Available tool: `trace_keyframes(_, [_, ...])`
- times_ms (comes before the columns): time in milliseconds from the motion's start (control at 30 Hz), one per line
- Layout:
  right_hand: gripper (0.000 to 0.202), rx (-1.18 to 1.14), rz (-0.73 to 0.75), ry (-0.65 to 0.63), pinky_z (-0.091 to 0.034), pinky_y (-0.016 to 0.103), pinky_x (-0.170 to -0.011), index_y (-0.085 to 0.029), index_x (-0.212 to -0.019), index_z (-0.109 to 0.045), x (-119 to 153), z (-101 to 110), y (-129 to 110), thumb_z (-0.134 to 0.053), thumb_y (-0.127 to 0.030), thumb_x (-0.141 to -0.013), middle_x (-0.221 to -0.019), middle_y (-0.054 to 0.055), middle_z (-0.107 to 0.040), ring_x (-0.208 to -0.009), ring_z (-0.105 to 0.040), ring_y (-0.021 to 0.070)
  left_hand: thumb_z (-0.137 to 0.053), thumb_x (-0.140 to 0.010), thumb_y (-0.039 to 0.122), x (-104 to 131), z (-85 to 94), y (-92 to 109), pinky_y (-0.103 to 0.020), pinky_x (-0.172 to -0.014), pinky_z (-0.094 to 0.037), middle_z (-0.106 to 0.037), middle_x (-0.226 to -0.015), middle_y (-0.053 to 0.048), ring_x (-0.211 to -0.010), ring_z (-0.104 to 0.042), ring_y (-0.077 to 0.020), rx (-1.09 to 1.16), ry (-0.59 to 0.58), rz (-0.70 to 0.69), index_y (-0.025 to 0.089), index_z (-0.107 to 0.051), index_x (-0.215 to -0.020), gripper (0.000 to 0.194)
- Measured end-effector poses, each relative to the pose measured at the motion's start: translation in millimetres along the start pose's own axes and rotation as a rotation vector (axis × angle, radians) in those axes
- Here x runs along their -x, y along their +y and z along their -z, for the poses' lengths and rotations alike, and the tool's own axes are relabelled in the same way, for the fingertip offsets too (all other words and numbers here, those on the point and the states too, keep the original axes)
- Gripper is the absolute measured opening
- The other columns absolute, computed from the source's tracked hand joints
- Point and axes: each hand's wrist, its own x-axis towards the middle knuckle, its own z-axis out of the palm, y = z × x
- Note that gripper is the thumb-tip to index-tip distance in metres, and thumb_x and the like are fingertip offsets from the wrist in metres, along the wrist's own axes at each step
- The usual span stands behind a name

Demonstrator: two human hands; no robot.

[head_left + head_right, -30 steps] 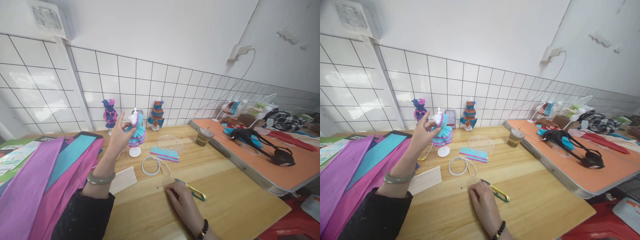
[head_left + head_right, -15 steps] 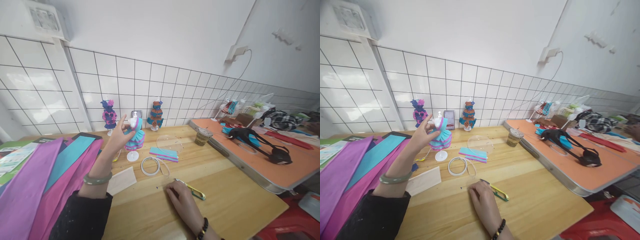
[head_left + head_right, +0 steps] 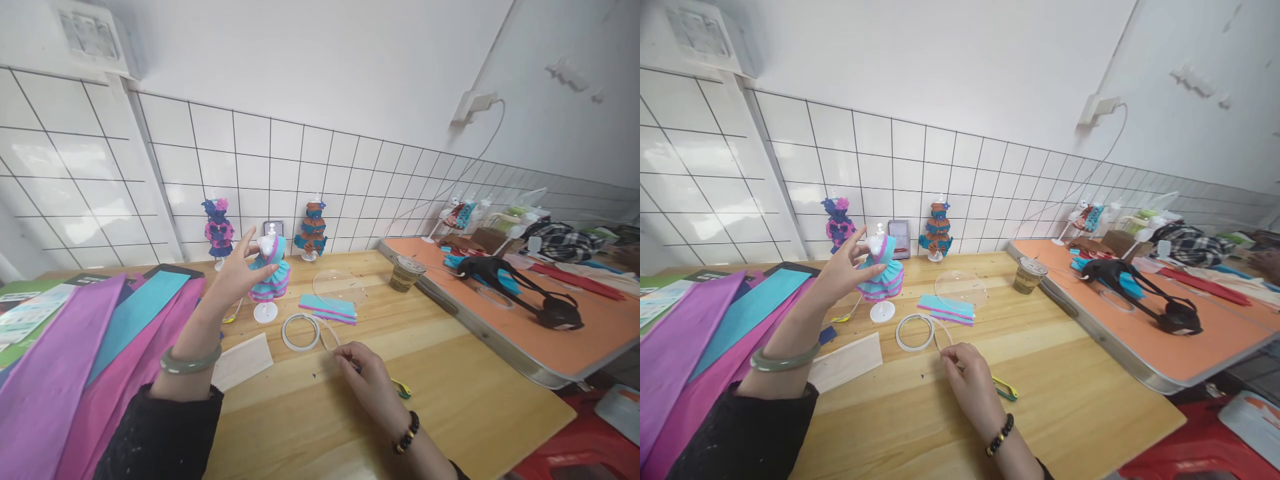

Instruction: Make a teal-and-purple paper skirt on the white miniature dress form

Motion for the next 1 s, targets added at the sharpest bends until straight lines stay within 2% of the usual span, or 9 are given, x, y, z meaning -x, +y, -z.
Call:
trace_keyframes(133, [0.020,-0.117,-0.013,0.017,-0.044,0.033,-0.072,-0.019,-0.076,-0.066,-21.3,6.5,-16.5,-0.053,-0.033,-0.080,-0.078,0.006,-0.069,-0.076,-0.060,0.0201,-0.070,-0.066,0.045,-0.5,-2.4,0.2,-0.044,-0.097,-0.039,-0.056,-0.121,-0.012,-0.118,-0.047,-0.0278,-0.013,0.054,0.015,0.025,-0.021,-0.142,0.093])
trace_keyframes(300, [0.024,-0.293,-0.029,0.000,-0.044,0.031,-0.070,-0.017,-0.078,-0.065,-70.7,14.6,-55.0,-0.056,-0.039,-0.078,-0.078,0.004,-0.068,-0.075,-0.059,0.0178,-0.069,-0.067,0.044,-1.4,-6.6,0.6,-0.042,-0.098,-0.038,-0.061,-0.107,-0.008,-0.110,-0.054,-0.0249,-0.006,0.084,-0.011,0.024,-0.026,-0.141,0.088])
trace_keyframes(433, [0.024,-0.404,-0.058,0.010,-0.043,0.028,-0.071,-0.016,-0.074,-0.063,-109.7,12.2,-85.6,-0.057,-0.039,-0.076,-0.073,0.002,-0.064,-0.073,-0.058,0.0147,-0.069,-0.068,0.044,-0.7,-8.0,4.1,-0.040,-0.098,-0.039,-0.061,-0.110,-0.007,-0.110,-0.054,-0.0239,0.017,0.082,-0.026,0.025,-0.034,-0.137,0.080])
trace_keyframes(567, [0.028,-0.510,-0.116,0.015,-0.040,0.026,-0.064,-0.016,-0.079,-0.061,-137.7,4.1,-105.5,-0.056,-0.043,-0.076,-0.078,0.003,-0.064,-0.072,-0.057,0.0133,-0.067,-0.070,0.043,-0.2,-8.5,6.2,-0.039,-0.097,-0.039,-0.060,-0.115,-0.008,-0.112,-0.053,-0.0244,0.057,0.062,-0.041,0.024,-0.040,-0.133,0.072])
trace_keyframes(767, [0.030,-0.627,-0.201,-0.022,-0.036,0.025,-0.060,-0.017,-0.074,-0.057,-160.3,-7.4,-118.3,-0.059,-0.047,-0.072,-0.080,0.003,-0.064,-0.072,-0.058,0.0138,-0.063,-0.074,0.039,0.2,-9.0,5.3,-0.037,-0.092,-0.043,-0.062,-0.112,-0.007,-0.107,-0.055,-0.0233,0.092,0.049,-0.076,0.024,-0.048,-0.126,0.056])
trace_keyframes(1000, [0.032,-0.683,-0.215,-0.060,-0.032,0.023,-0.055,-0.018,-0.063,-0.052,-166.3,-12.5,-126.3,-0.063,-0.047,-0.067,-0.069,0.000,-0.056,-0.064,-0.054,0.0118,-0.061,-0.075,0.038,0.5,-7.3,9.5,-0.034,-0.092,-0.042,-0.061,-0.114,-0.005,-0.106,-0.055,-0.0219,0.111,0.006,-0.124,0.024,-0.055,-0.113,0.040])
